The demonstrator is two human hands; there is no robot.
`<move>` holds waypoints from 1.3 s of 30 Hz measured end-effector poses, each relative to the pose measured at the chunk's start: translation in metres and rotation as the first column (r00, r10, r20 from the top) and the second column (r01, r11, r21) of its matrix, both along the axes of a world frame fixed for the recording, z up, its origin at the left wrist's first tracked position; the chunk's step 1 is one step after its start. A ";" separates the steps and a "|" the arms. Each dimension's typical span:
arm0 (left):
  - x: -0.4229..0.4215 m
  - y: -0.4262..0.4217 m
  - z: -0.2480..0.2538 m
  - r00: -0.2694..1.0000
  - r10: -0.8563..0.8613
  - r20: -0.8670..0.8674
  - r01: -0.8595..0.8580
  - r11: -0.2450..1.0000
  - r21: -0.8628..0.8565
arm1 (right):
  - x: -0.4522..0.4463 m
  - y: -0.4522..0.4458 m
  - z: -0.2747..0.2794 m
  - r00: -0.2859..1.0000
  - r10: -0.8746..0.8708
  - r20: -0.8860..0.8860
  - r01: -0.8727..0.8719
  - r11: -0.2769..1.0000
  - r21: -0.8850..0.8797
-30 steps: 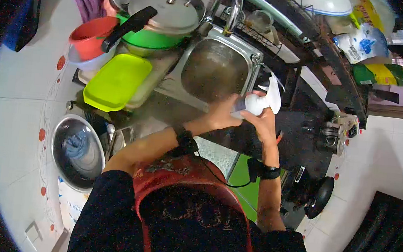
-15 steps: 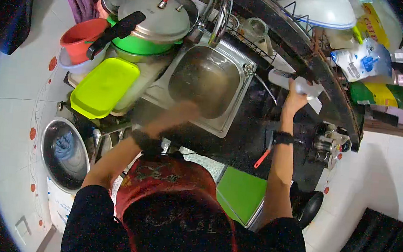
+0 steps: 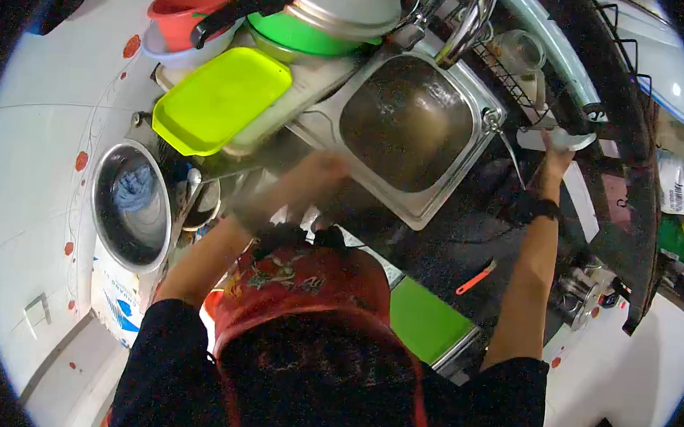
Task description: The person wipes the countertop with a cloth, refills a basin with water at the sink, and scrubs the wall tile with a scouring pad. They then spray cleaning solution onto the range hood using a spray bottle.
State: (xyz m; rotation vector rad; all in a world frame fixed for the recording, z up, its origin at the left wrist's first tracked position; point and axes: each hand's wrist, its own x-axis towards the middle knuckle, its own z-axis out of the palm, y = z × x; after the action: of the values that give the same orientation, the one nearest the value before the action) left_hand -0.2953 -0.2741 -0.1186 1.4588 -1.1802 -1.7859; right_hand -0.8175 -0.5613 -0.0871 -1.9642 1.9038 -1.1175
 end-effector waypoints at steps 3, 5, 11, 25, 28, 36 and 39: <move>-0.004 -0.010 0.004 0.999 -0.019 -0.051 0.020 1.000 0.021 | 0.048 0.070 0.070 0.936 -0.189 0.298 0.087 0.942 0.325; -0.007 -0.016 0.014 0.995 0.023 -0.093 -0.019 0.999 0.040 | 0.060 0.105 0.032 0.971 -0.097 0.217 0.135 0.977 -0.167; -0.017 -0.025 0.013 0.999 -0.031 -0.006 0.032 0.994 0.104 | 0.264 0.131 -0.044 0.627 0.764 0.150 -0.691 0.457 0.560; 0.015 0.020 0.002 0.968 0.188 -0.166 -0.168 0.977 0.128 | 0.257 0.111 -0.193 0.719 0.690 -0.081 -0.515 0.607 0.605; 0.005 0.013 -0.001 0.969 0.161 -0.190 -0.122 0.972 0.200 | 0.257 0.125 -0.190 0.619 0.760 0.196 -0.614 0.312 0.725; -0.016 -0.023 0.012 0.951 0.053 -0.303 0.006 0.982 0.189 | 0.254 0.120 -0.060 0.850 0.262 0.457 -0.527 0.412 0.743; -0.037 -0.032 0.033 0.844 0.186 -0.502 -0.017 0.947 0.322 | 0.255 0.157 -0.005 0.745 -0.150 0.650 -0.471 0.572 0.671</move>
State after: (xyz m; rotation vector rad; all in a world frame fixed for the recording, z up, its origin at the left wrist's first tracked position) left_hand -0.3318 -0.3061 -0.0851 1.0398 -0.5482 -2.1716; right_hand -0.5627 -0.4040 -0.0919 -0.9892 1.3669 -0.5404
